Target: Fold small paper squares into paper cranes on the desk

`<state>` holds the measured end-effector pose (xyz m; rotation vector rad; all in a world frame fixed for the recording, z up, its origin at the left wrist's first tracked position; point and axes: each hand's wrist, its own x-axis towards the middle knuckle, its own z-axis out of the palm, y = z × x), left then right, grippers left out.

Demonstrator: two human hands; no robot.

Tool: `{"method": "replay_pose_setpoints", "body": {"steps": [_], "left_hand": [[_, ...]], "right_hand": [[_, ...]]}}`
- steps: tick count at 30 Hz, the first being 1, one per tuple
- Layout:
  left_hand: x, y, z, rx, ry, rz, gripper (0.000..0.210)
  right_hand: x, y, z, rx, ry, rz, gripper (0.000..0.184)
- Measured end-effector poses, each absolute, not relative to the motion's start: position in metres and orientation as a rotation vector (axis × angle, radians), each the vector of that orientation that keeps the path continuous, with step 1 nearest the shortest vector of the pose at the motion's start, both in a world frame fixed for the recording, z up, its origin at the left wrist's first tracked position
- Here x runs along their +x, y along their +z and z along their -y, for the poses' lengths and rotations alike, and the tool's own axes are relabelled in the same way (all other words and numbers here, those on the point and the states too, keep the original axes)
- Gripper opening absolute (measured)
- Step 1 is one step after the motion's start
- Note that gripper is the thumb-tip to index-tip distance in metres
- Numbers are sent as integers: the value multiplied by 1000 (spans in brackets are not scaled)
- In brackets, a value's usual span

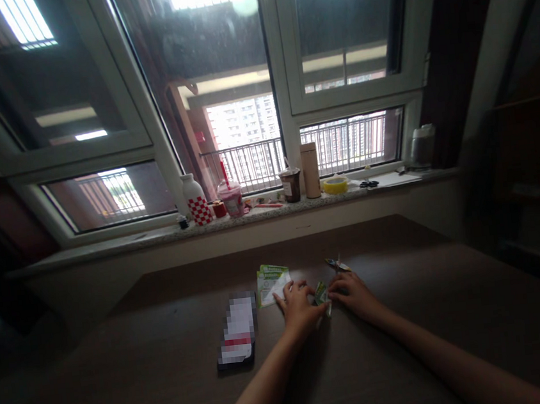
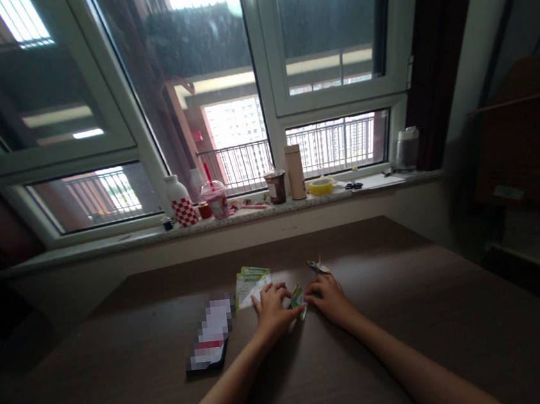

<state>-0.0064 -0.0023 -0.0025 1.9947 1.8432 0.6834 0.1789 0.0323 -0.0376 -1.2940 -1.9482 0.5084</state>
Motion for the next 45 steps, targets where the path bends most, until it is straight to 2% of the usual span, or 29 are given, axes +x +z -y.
{"method": "replay_pose_setpoints", "body": {"steps": [25, 32, 40, 45], "left_hand": [[-7, -6, 2, 2006, 687, -1840, 26], [-7, -5, 2, 1993, 718, -1858, 27], [-6, -3, 5, 2009, 753, -1822, 23], [-5, -1, 7, 2025, 753, -1833, 24]], "right_hand": [[168, -32, -29, -1416, 370, 1958, 7], [176, -35, -31, -1361, 436, 1969, 7], [170, -33, -25, -1402, 280, 2010, 5], [174, -33, -27, -1320, 358, 1995, 6]]}}
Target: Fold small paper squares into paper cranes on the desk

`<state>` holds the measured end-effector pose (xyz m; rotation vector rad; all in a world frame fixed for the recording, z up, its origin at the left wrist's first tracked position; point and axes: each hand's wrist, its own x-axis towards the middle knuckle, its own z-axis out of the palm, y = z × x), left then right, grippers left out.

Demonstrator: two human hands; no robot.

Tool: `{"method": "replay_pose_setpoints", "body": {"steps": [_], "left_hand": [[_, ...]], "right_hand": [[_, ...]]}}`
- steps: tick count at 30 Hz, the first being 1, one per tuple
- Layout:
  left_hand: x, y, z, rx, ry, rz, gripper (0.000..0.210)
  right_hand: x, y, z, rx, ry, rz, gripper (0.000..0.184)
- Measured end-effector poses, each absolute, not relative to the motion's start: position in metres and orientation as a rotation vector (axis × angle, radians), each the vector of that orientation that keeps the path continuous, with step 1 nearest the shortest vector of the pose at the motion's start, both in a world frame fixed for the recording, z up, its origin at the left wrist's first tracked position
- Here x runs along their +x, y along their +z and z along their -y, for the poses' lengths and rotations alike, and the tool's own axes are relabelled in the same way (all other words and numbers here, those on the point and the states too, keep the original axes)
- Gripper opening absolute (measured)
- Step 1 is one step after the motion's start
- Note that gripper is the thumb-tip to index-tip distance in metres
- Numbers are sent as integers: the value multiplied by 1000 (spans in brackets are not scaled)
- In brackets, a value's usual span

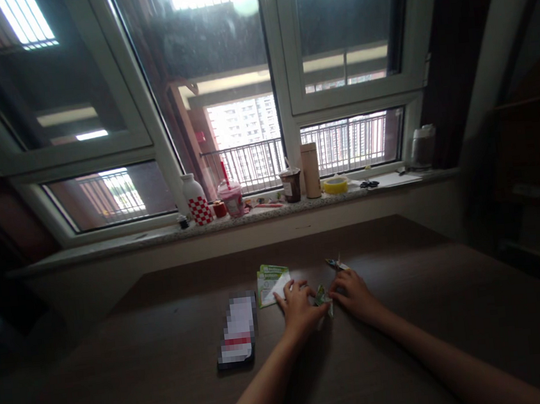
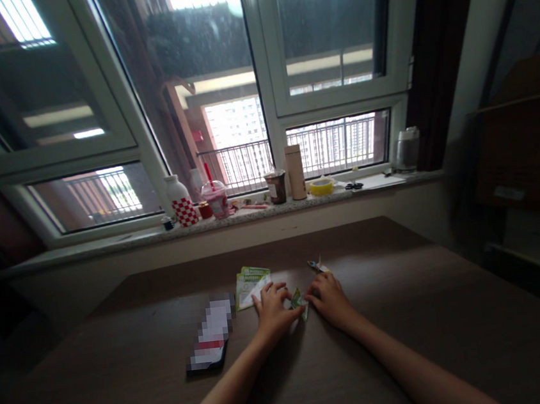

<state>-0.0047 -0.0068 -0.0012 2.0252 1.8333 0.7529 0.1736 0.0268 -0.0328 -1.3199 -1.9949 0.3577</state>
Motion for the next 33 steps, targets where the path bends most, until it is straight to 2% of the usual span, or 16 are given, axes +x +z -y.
{"method": "replay_pose_setpoints", "body": {"steps": [8, 15, 27, 33], "left_hand": [[-6, -4, 5, 2000, 883, -1824, 24], [-7, -4, 3, 1941, 929, -1805, 11], [-8, -3, 2, 1929, 932, -1778, 8], [-8, -7, -1, 1917, 987, -1772, 15]], "right_hand": [[177, -38, -31, -1183, 469, 1968, 17], [176, -34, -26, -1145, 506, 2028, 14], [175, -35, -24, -1115, 534, 2039, 14], [174, -34, -24, -1127, 519, 2038, 13]]}}
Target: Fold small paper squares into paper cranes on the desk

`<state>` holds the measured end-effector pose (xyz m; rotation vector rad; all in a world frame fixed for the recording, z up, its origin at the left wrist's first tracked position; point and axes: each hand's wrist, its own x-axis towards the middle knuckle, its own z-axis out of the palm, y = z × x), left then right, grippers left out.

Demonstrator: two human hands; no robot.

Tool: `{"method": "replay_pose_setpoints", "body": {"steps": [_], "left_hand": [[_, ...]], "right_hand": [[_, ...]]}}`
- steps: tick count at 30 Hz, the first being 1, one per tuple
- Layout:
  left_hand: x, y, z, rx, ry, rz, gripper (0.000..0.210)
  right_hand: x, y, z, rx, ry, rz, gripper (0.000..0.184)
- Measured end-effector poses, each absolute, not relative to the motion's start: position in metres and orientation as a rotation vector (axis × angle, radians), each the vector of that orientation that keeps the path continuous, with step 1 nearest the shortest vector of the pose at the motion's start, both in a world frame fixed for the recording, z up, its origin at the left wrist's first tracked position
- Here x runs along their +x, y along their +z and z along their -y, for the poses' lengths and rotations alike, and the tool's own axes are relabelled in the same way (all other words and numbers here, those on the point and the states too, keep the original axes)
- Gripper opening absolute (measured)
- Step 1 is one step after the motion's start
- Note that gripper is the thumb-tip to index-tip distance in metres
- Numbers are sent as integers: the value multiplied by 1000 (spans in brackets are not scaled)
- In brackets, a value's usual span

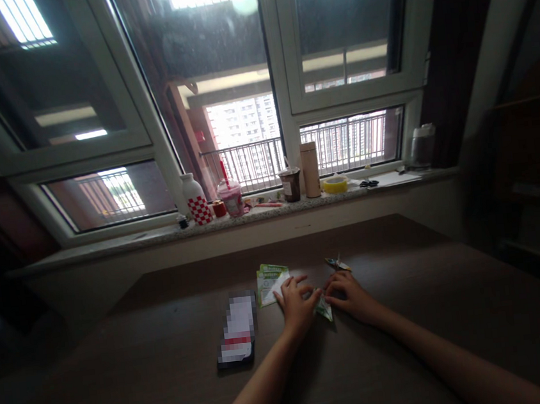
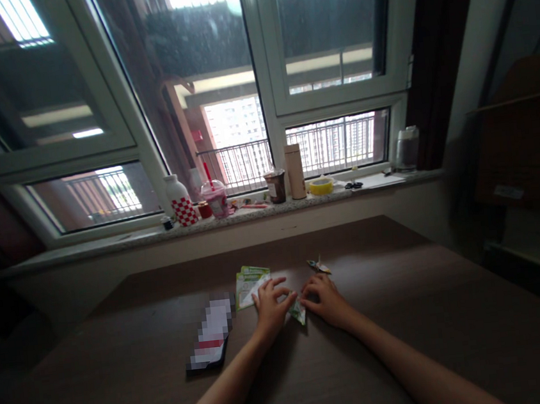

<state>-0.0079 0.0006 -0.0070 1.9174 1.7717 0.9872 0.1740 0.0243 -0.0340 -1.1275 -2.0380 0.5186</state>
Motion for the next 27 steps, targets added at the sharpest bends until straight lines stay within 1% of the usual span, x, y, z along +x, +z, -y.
{"method": "replay_pose_setpoints", "body": {"steps": [8, 14, 22, 27], "left_hand": [[-7, -2, 2, 1860, 1111, -1804, 9], [-7, -4, 2, 1866, 1207, -1739, 7], [-7, -4, 3, 1924, 1169, -1707, 5], [-6, -3, 2, 1934, 1163, -1692, 5]], "right_hand": [[174, -31, -22, -1106, 535, 2043, 15], [175, -36, -27, -1105, 533, 1983, 16], [174, -33, -27, -1042, 485, 1935, 19], [171, -34, -26, -1030, 417, 1968, 12]]}}
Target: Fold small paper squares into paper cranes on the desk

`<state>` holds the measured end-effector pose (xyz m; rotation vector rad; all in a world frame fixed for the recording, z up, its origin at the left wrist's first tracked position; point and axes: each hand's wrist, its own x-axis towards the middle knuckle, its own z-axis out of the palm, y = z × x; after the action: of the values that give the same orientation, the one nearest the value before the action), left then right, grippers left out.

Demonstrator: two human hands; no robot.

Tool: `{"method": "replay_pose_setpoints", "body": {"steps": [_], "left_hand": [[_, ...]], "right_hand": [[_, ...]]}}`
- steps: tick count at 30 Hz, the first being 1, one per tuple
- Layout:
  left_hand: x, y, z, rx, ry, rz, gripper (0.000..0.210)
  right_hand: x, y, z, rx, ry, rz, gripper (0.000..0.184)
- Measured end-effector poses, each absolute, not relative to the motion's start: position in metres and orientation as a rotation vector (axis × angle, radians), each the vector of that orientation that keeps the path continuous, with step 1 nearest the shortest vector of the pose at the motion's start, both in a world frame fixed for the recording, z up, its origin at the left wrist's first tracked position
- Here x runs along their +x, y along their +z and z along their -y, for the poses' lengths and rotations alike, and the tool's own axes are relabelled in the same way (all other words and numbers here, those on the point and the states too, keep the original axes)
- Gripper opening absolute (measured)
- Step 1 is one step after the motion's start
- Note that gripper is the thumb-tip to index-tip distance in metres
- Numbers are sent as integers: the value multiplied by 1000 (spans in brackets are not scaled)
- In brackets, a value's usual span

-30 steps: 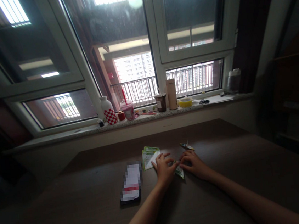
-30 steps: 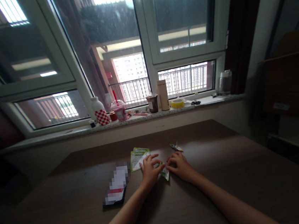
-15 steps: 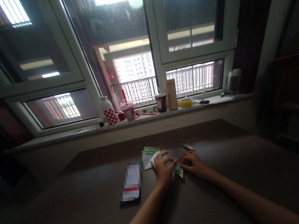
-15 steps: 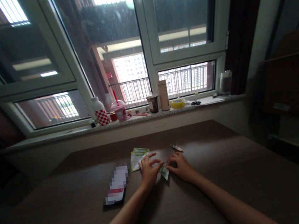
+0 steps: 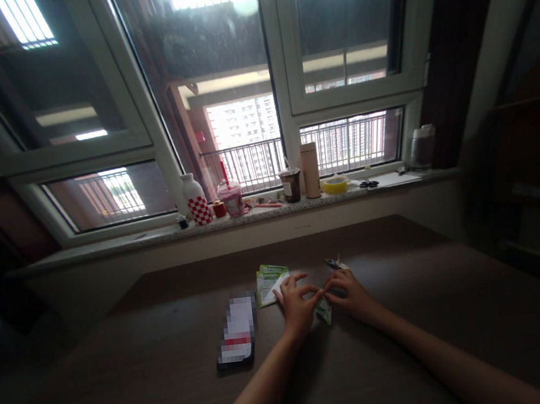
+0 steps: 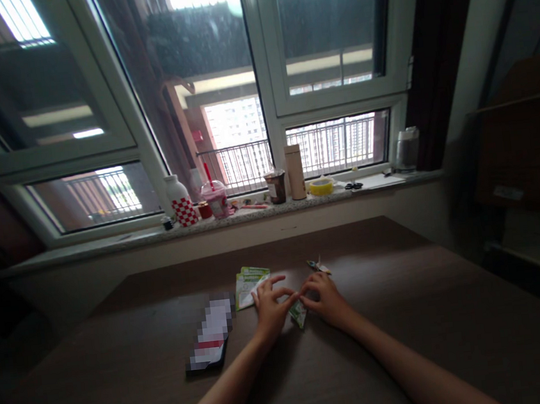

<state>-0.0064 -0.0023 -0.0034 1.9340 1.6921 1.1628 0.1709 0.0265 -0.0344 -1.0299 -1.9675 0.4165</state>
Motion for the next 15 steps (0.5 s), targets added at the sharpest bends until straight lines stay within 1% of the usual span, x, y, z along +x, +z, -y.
{"method": "replay_pose_setpoints", "body": {"steps": [4, 15], "left_hand": [[-6, -3, 1, 1876, 1189, -1715, 4], [-6, -5, 1, 1871, 1203, -1745, 4]], "right_hand": [[170, -36, -27, -1091, 386, 2006, 5], [170, -38, -28, -1137, 399, 2025, 3]]}}
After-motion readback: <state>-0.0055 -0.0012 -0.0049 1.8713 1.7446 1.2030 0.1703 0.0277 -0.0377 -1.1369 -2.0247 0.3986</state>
